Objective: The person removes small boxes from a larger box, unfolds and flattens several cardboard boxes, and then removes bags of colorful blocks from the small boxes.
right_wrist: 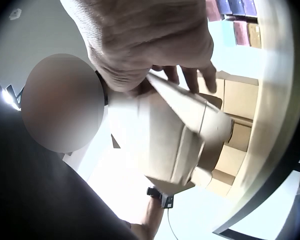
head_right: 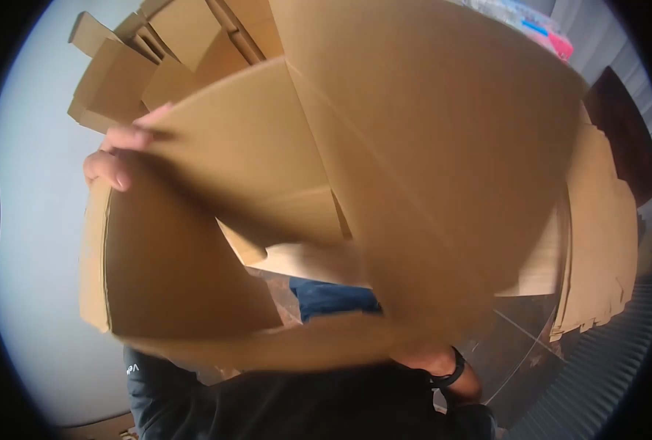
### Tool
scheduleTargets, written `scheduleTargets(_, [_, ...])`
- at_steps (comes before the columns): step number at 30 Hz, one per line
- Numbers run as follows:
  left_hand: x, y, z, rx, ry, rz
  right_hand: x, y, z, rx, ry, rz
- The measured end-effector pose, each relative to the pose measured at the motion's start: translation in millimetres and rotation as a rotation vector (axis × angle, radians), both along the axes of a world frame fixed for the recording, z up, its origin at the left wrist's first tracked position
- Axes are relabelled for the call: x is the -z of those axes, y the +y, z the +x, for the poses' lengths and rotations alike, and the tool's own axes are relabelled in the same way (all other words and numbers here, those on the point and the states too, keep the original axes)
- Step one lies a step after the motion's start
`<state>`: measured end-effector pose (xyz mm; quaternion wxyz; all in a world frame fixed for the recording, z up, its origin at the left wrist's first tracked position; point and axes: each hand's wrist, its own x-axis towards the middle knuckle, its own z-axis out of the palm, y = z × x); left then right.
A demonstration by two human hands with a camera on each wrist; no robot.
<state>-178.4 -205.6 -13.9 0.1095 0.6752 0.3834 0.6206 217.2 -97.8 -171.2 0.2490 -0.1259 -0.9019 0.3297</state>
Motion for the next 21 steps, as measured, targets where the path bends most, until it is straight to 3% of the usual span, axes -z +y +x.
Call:
scheduleTargets(1, [-9,1,6,-0.067,-0.079,0.024,-12,4,-11,0.003,0.014,0.026])
scheduleTargets(3, [-42,7,15,-0.117,0.005,-0.037,-42,13,-46,0.125,0.371,-0.805])
scheduleTargets(4, [-47,4,8,-0.309,0.034,-0.16,-51,15,-60,0.115,0.378,-0.782])
scheduleTargets(5, [-51,-2,3,-0.506,0.054,-0.292,-59,15,-72,0.147,0.495,-0.973])
scheduleTargets(6, [-49,-5,6,-0.514,-0.223,-0.454,-63,15,-80,0.178,0.603,-1.175])
scheduleTargets(7, [-49,11,27,-0.641,-0.507,-0.384,-64,18,-84,0.16,0.585,-1.176])
scheduleTargets(9, [-53,8,31,-0.622,-0.95,-0.512,-64,27,-89,0.099,0.421,-1.495])
scheduleTargets(11, [-36,-2,25,-0.481,-1.107,-0.544,-57,30,-92,0.043,0.358,-1.508])
scheduleTargets(12, [-23,-16,6,-0.344,-0.942,-0.652,-53,33,-94,0.062,0.304,-1.526])
scheduleTargets(13, [-16,-18,1,-0.36,-0.947,-0.642,-49,38,-95,0.084,0.254,-1.542])
scheduleTargets(15, [0,-19,1,-0.179,-0.85,-0.866,-40,46,-87,0.076,0.253,-1.481])
scheduleTargets(18, [29,-20,6,-0.157,-0.868,-0.902,-39,50,-75,0.1,0.27,-1.363])
scheduleTargets(21, [33,-19,13,-0.144,-0.828,-0.903,-42,48,-73,0.166,0.304,-1.289])
